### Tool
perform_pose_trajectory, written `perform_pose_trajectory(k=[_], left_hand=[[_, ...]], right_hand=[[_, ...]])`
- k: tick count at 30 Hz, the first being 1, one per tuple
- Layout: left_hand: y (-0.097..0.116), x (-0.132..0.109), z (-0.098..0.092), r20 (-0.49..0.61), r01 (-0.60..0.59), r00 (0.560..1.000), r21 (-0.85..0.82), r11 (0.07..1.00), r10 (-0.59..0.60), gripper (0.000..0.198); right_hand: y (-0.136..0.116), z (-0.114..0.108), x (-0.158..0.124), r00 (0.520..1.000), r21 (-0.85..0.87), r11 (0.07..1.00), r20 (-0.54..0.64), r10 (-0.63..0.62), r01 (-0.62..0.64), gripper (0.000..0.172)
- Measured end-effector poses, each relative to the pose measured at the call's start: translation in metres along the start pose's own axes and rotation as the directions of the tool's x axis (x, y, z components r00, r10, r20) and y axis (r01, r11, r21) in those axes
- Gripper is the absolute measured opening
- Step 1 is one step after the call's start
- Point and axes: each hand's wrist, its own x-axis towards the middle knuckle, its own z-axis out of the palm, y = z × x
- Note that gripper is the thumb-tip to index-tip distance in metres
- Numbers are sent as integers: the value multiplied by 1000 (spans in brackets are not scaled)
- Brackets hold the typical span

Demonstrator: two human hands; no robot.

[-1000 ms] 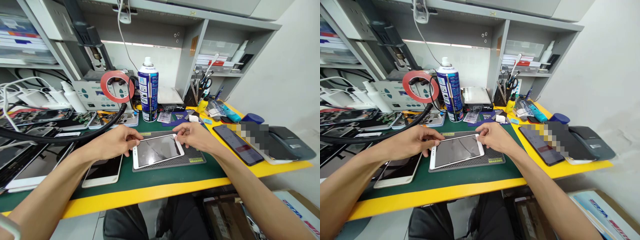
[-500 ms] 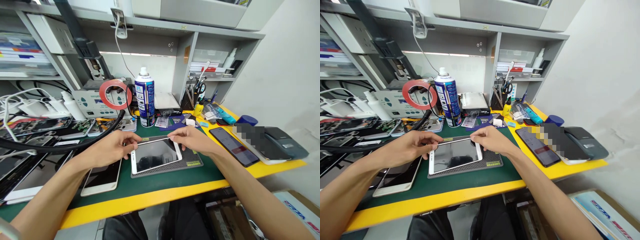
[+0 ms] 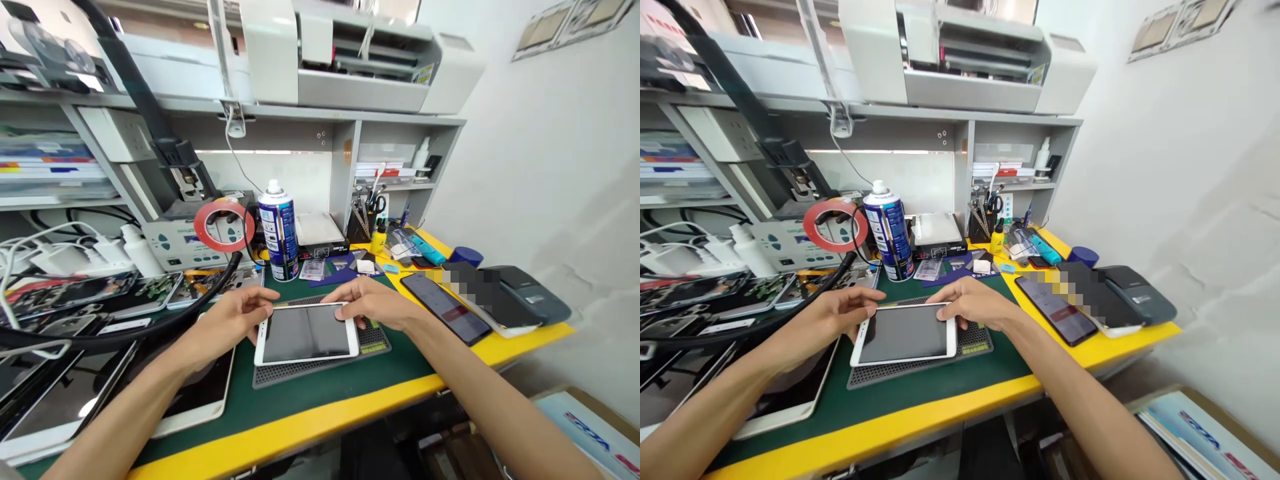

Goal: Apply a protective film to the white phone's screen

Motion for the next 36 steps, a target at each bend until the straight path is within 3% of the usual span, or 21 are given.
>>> perform_pose_trajectory(k=[5,10,12,16,21,28,31,36], left_hand=[[-2,1,0,115,-7,993,41,999,2,49],[-6,2,5,68,-82,995,205,975,69,47],[-7,1,9,20,-118,993,276,954,117,43],[-5,-5,12,-29,-211,970,394,895,242,40],[4,-15,8,-44,-209,965,457,865,257,43],[-4,-10,8,-44,-243,952,492,836,303,40],[-10,-8,9,-43,-266,942,512,817,333,38],[-12,-8,10,-21,-279,936,564,777,352,39]], right_hand=[[9,-3,6,993,-168,985,-98,-63,46,39],[3,-7,0,955,-415,906,-226,-191,83,33],[0,-18,-4,907,-517,855,-345,-242,31,29],[-2,-51,-1,802,-639,737,-549,-237,-220,29],[3,-73,17,832,-719,576,-542,-115,-389,33],[2,-79,30,867,-763,472,-498,8,-442,33],[-2,-90,24,847,-758,431,-530,31,-490,33],[-5,-103,16,773,-717,344,-632,46,-607,34]])
